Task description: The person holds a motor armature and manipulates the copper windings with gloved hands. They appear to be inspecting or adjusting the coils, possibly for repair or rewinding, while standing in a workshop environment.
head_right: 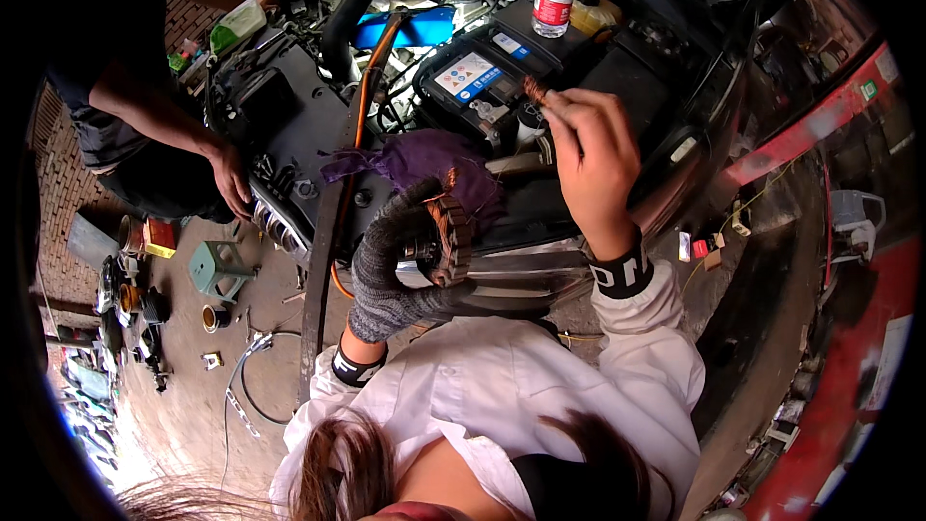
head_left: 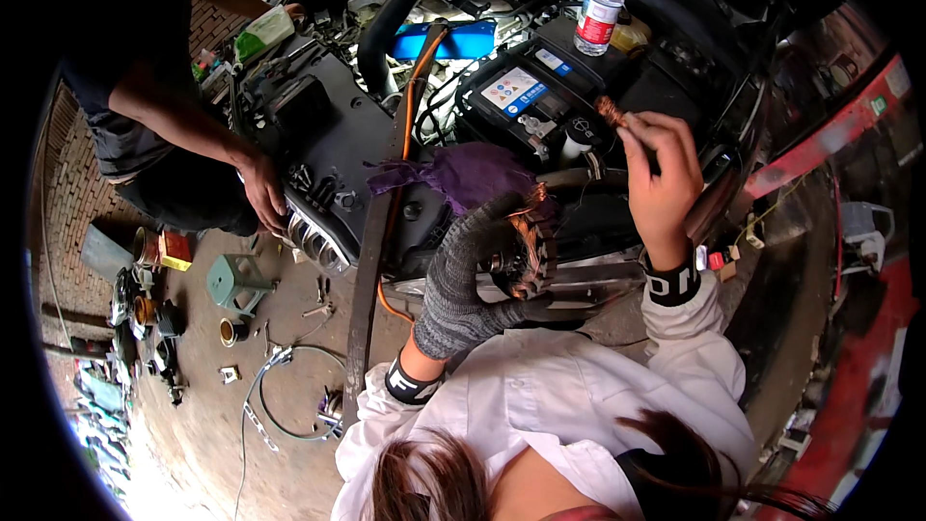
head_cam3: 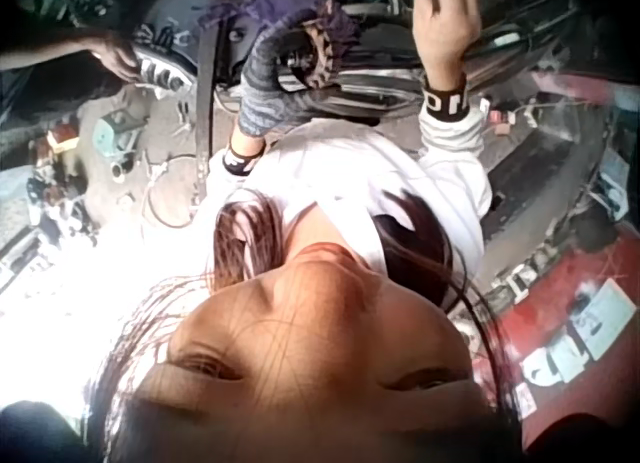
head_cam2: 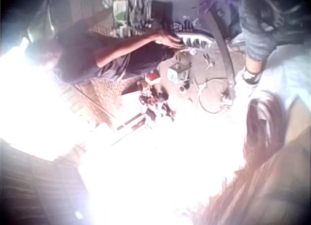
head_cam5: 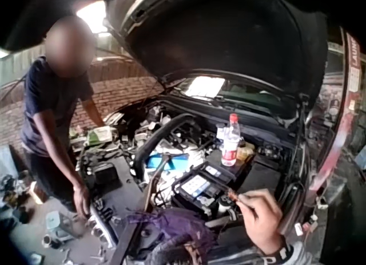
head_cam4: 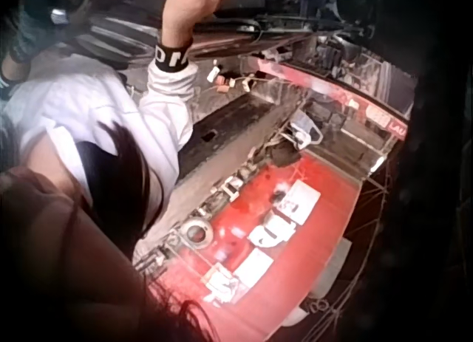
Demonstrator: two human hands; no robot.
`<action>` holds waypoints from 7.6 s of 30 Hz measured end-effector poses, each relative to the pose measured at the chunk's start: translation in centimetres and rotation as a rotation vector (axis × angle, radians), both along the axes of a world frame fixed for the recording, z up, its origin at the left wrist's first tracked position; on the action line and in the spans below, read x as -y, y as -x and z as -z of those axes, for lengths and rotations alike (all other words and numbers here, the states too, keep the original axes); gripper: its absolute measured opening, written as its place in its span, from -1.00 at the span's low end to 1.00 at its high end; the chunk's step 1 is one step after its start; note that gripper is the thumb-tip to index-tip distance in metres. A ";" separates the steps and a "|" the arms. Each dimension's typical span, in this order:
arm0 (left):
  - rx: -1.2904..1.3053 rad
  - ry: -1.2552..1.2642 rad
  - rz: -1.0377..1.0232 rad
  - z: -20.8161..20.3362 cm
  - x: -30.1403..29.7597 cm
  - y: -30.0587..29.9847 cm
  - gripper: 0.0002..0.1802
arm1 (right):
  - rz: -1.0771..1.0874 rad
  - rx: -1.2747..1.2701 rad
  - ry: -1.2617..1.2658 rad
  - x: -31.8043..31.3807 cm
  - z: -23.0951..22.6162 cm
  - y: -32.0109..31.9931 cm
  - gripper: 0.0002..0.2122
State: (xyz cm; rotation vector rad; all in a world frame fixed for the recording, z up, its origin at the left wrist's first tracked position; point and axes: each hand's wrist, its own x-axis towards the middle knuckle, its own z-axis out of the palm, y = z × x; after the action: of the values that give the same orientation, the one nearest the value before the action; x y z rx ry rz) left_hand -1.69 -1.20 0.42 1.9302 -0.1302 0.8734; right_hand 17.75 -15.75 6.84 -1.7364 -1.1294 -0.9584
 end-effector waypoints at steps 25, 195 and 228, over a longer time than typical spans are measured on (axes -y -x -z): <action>0.002 -0.218 -0.296 -1.3 -1.9 -3.1 -0.21 | -1.138 -1.139 -0.677 -4.5 1.7 1.6 -0.87; -0.300 -0.302 -0.110 7.4 -5.3 -3.6 -0.02 | -0.713 -1.031 -0.022 -2.1 7.6 5.2 -0.79; -0.450 -0.088 0.009 5.8 -3.3 -4.9 -0.20 | -0.812 -1.277 -0.259 -2.9 8.6 3.7 -0.85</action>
State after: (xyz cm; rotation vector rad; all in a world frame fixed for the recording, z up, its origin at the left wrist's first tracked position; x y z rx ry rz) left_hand 3.23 2.05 -5.33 2.1582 0.0922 0.4145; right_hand 14.03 -12.86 -1.71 -1.0892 -0.6316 0.4860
